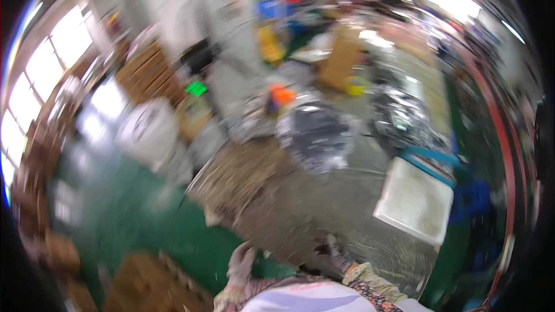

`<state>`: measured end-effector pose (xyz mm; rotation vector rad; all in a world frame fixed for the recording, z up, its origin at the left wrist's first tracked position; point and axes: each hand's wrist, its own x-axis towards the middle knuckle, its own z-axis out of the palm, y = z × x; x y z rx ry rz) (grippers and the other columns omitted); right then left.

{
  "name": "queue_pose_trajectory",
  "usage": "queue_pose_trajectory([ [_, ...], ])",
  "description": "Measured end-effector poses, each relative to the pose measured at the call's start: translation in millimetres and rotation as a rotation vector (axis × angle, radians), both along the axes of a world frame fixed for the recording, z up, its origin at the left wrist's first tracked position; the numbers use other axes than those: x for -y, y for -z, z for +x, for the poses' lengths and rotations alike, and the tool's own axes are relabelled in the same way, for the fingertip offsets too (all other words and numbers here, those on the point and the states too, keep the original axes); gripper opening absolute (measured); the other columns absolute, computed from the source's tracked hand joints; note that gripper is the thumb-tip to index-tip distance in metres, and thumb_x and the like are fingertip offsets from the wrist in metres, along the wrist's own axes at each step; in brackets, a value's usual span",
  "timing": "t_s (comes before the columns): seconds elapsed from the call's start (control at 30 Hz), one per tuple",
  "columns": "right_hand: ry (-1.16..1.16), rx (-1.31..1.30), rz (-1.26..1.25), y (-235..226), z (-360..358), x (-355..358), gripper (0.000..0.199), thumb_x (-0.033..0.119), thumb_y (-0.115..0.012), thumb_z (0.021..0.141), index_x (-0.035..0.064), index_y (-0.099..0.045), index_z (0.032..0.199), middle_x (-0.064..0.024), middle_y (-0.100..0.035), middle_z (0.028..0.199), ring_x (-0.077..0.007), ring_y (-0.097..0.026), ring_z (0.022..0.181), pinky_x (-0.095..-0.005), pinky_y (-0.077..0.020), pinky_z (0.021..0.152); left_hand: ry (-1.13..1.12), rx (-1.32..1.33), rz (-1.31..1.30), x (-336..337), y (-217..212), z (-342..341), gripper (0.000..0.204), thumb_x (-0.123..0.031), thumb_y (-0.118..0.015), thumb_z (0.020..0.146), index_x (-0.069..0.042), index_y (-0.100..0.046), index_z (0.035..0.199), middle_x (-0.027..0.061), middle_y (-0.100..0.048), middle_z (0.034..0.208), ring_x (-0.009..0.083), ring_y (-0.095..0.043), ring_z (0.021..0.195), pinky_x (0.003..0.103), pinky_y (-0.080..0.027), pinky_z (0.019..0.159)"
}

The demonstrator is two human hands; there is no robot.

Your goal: The person packages coiled cables by inserting them into plastic bags and sealing the bags using a heat sealer.

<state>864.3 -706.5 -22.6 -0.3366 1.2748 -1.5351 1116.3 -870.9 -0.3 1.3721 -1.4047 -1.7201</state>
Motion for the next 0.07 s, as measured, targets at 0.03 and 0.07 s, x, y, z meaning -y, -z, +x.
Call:
queue_pose_trajectory([
  [0.03, -0.268, 0.135, -0.008, 6.4, 24.5, 25.8, 0.065, 0.049, -0.052, 0.095, 0.0102, -0.036, 0.145, -0.0101, -0.062, 0.12, -0.0158, -0.059, 0.085, -0.0295, -0.0497, 0.078, 0.238, 0.169, -0.146, 4.3, -2.0, 10.4, 0.036, -0.017, -0.064, 0.09, 0.003, -0.057, 0.12, 0.0101, -0.064, 0.115, 0.0125, -0.059, 0.104, 0.03, -0.047, 0.091],
  [0.07, -0.534, 0.28, -0.002, 21.2, 52.5, 49.5, 0.073, 0.053, -0.052, 0.094, 0.0127, -0.029, 0.149, -0.0116, -0.059, 0.128, -0.0166, -0.06, 0.086, -0.0302, -0.0505, 0.081, 0.115, 0.187, -0.103, -15.7, 0.3, 47.2, 0.036, -0.017, -0.064, 0.09, 0.003, -0.057, 0.12, 0.0101, -0.064, 0.115, 0.0125, -0.059, 0.104, 0.03, -0.047, 0.091],
])
